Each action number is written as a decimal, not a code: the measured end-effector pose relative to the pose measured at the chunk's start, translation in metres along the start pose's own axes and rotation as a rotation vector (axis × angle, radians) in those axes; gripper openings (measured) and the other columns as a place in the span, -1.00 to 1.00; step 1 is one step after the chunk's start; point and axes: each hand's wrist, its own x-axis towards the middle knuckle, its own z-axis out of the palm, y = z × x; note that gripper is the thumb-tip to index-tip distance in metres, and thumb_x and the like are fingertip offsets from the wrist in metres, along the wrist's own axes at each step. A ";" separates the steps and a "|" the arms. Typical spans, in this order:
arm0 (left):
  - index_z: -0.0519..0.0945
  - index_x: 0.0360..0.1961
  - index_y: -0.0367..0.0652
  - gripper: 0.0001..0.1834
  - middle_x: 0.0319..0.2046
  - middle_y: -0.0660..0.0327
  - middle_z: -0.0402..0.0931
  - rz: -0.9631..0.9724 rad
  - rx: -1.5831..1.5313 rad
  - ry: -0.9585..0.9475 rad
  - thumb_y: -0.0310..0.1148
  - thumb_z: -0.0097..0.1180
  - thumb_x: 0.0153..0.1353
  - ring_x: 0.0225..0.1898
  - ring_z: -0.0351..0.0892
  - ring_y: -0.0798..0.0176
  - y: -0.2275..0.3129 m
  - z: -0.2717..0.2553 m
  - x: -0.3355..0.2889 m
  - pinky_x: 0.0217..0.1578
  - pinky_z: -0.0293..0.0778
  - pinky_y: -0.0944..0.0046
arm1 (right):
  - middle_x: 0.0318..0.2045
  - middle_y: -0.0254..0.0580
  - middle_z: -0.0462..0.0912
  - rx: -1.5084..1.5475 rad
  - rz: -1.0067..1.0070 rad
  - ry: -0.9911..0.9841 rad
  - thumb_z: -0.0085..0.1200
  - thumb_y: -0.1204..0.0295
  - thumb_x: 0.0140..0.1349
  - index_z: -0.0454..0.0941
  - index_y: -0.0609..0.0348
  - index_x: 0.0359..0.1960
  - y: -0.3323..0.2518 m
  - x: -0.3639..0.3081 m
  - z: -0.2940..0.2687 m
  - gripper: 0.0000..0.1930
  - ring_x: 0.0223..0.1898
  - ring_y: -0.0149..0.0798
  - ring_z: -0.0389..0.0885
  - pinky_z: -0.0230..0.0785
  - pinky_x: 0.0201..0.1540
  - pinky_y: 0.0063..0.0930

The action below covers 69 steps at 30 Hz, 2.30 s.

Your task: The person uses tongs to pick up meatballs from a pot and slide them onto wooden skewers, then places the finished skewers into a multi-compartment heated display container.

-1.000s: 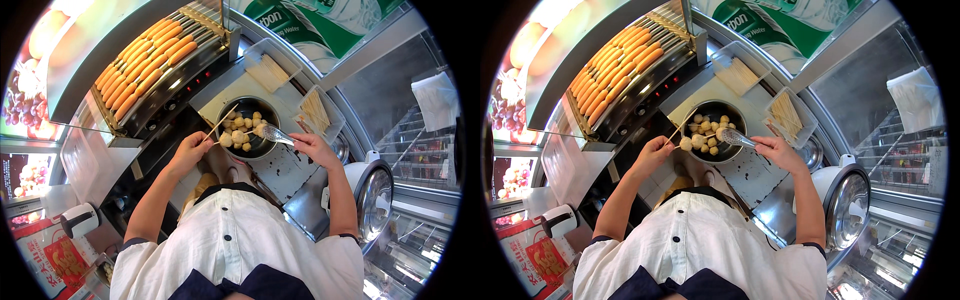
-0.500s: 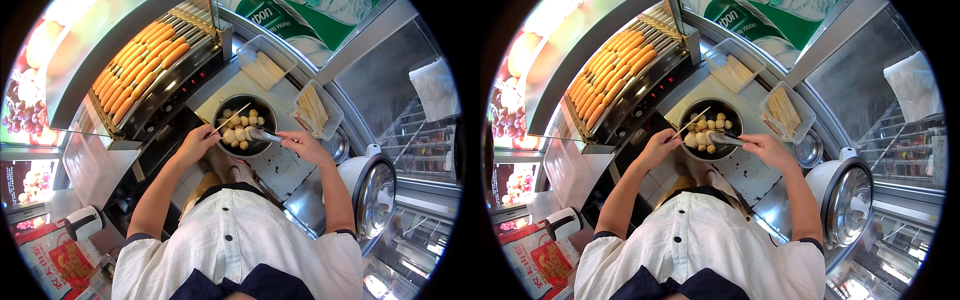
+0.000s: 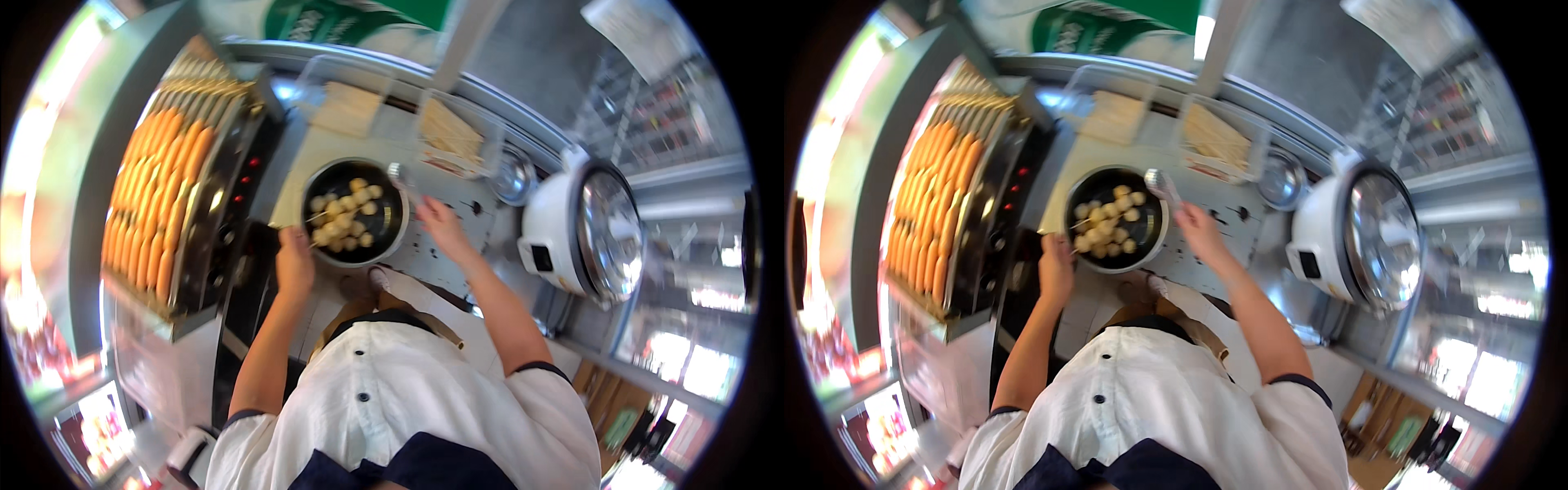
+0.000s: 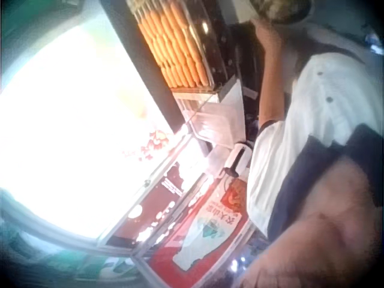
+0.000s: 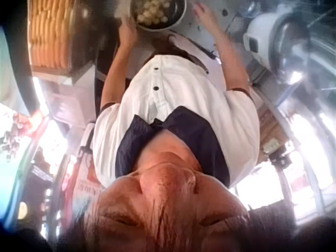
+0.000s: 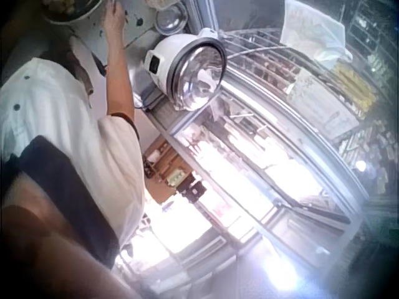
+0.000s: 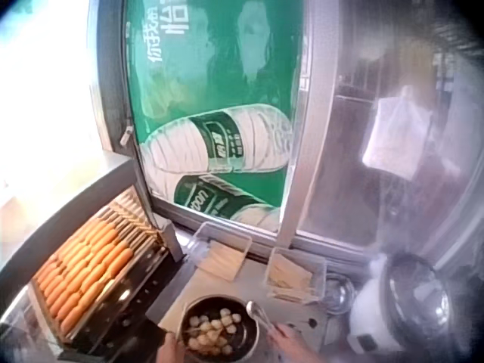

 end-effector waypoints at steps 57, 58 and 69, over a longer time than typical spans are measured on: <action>0.55 -0.09 -0.13 -0.76 -0.22 -0.02 0.58 0.081 0.242 -0.083 -0.25 -0.09 0.43 -0.17 0.56 -0.19 0.145 0.122 -0.143 -0.17 0.46 -0.05 | -0.42 -0.11 0.72 -1.517 -0.396 -0.612 0.12 0.42 0.07 0.74 0.08 -0.42 0.014 -0.130 -0.168 -0.86 -0.30 -0.10 0.74 0.57 -0.31 -0.23; 0.55 -0.09 -0.13 -0.76 -0.22 -0.02 0.58 0.066 0.212 -0.087 -0.25 -0.09 0.44 -0.17 0.56 -0.18 0.143 0.118 -0.144 -0.18 0.46 -0.05 | -0.41 -0.11 0.72 -1.498 -0.419 -0.603 0.12 0.41 0.10 0.73 0.08 -0.38 0.015 -0.129 -0.171 -0.85 -0.30 -0.09 0.73 0.57 -0.30 -0.23; 0.63 -0.15 -0.22 -0.85 -0.31 0.14 0.56 0.183 0.020 -0.367 -0.45 0.06 0.35 -0.27 0.57 0.15 0.155 0.093 -0.184 -0.22 0.44 0.27 | -0.35 -0.14 0.63 -0.754 -0.338 -0.294 0.17 0.33 0.24 0.63 0.10 -0.04 -0.012 -0.177 -0.243 -0.73 -0.33 -0.08 0.62 0.44 -0.27 -0.25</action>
